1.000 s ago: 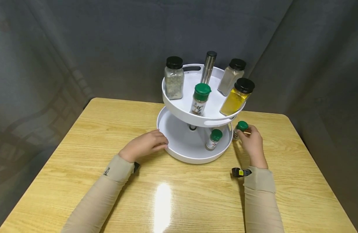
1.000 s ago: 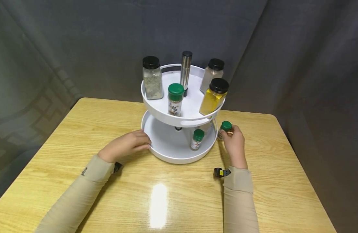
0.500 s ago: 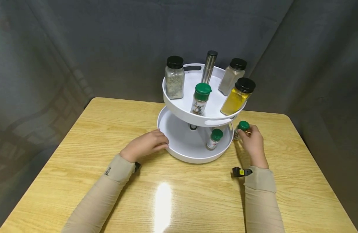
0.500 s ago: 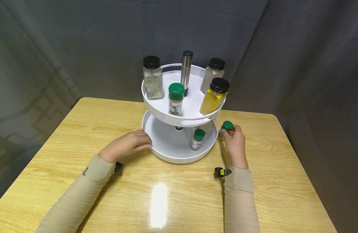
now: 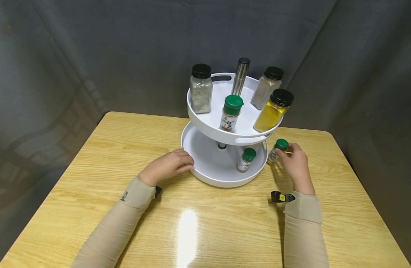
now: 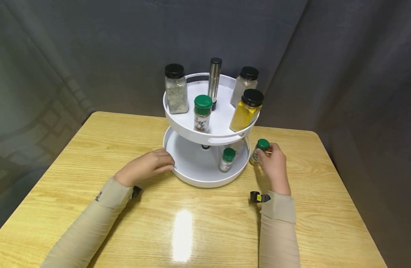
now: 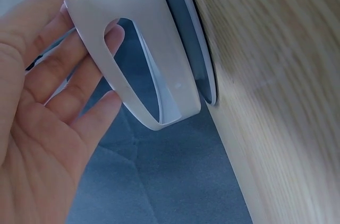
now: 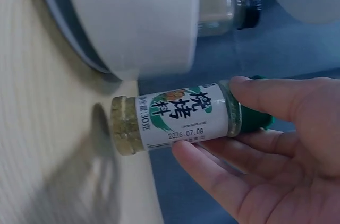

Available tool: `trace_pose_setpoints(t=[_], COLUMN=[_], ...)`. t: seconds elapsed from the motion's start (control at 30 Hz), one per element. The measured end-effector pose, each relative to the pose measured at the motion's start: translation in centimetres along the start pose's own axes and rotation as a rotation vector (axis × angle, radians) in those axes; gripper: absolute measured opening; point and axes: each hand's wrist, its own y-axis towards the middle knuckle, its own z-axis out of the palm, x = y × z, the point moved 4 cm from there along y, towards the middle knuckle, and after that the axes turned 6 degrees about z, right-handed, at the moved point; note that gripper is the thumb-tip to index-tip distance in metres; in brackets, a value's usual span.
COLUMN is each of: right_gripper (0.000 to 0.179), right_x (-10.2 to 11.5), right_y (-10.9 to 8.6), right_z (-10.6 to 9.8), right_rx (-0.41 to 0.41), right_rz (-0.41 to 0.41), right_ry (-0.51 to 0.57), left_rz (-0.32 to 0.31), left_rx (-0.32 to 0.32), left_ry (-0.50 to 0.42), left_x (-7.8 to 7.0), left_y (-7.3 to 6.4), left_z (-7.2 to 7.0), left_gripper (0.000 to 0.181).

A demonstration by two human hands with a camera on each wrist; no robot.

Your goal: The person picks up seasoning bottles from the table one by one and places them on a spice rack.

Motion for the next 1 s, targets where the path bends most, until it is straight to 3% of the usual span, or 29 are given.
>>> trace_pose_setpoints(t=[0.47, 1.0], right_gripper=[0.054, 0.055], right_x=[2.2, 4.6], right_y=[-1.6, -3.3], right_z=[-1.8, -2.8], right_rx=[-0.02, 0.05], right_rz=[-0.014, -0.086], right_ry=[-0.06, -0.126], left_rz=[-0.037, -0.048], left_rx=[0.013, 0.004], left_ry=[-0.019, -0.036], left_x=[0.2, 0.2], left_y=[-0.1, -0.1], left_z=[0.1, 0.1], left_gripper=[0.01, 0.01])
